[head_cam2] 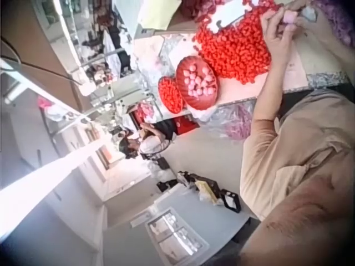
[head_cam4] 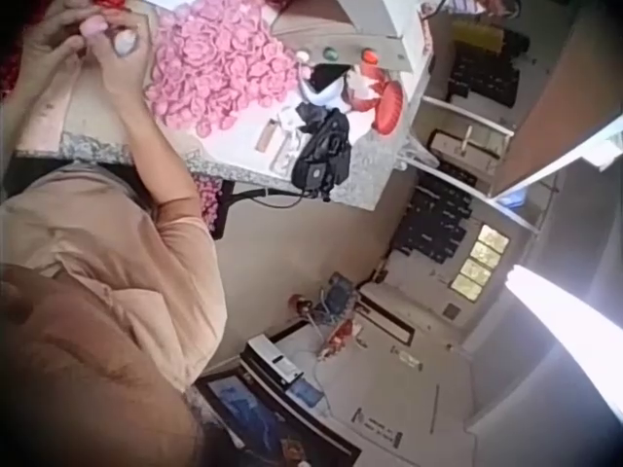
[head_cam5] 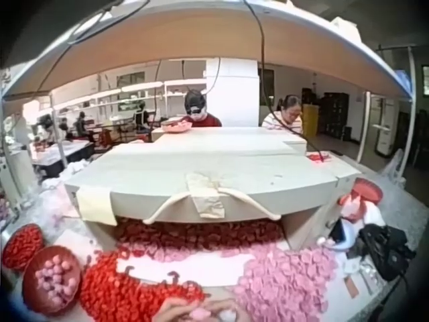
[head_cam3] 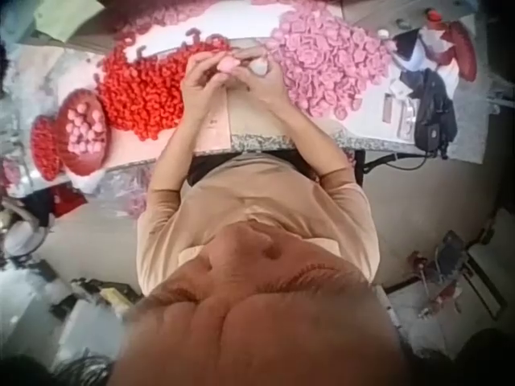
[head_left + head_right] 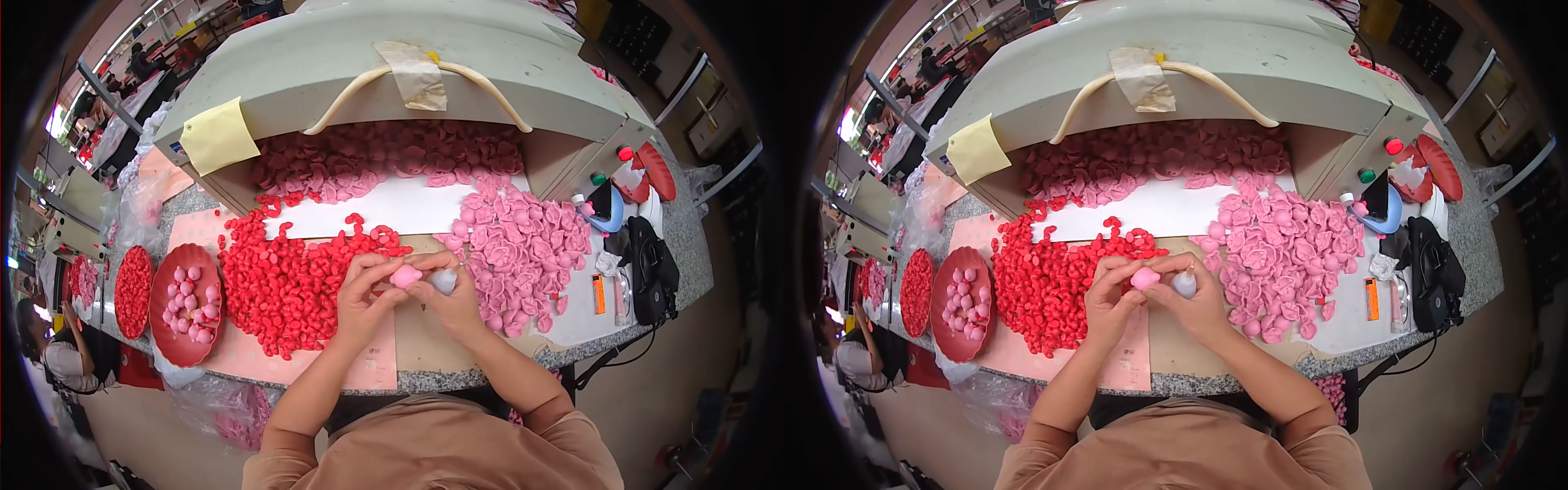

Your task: Assembling small rubber toy components using a glue applicator at a factory workbench.

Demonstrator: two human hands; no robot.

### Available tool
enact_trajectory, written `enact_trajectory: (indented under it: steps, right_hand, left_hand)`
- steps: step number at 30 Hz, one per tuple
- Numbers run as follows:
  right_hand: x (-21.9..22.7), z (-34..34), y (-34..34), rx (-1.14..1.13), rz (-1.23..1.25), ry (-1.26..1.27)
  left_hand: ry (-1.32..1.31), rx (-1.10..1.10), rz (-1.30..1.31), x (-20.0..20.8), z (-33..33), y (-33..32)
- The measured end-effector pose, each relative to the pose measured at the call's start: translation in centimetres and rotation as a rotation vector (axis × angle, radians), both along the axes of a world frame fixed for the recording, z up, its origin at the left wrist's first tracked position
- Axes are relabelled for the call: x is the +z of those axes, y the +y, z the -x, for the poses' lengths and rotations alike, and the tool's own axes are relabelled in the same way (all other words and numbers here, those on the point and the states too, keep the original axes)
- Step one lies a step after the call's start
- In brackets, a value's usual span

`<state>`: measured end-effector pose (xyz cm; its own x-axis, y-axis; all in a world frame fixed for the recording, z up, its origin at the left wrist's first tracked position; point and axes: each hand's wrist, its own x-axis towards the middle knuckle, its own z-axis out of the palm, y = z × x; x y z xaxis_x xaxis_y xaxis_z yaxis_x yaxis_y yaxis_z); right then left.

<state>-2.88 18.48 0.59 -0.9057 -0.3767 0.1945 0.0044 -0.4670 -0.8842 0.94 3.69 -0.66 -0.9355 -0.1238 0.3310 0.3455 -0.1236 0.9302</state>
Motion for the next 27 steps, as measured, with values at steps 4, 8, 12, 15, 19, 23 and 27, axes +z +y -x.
enact_trajectory:
  steps: [4,8,12,15,19,23,27]
  right_hand:
    - [0.1,0.0,0.2,0.027,-0.084,-0.002]
    - [-0.4,0.7,-0.1,0.028,-0.122,0.127]
    - [-0.6,0.7,0.1,0.192,-0.108,-0.255]
    - [0.0,0.8,-0.1,0.173,-0.012,-0.242]
    - [-0.6,1.2,-0.2,0.174,-0.025,-0.228]
    - [-0.3,1.6,0.0,0.138,-0.154,-0.178]
    - [-0.2,2.0,0.4,0.18,-0.213,-0.139]
  left_hand:
    - [0.065,0.05,0.143,0.3,0.0,-0.3]
    - [0.054,0.107,0.192,0.1,0.0,-0.5]
    - [0.077,0.171,0.254,-0.1,0.4,-0.6]
    - [0.04,0.172,0.18,0.2,0.5,-0.1]
    - [-0.08,0.046,-0.045,0.3,0.6,-0.3]
    - [-0.243,-0.065,-0.232,0.1,0.9,-0.6]
    - [-0.302,-0.137,-0.273,0.2,1.0,-0.9]
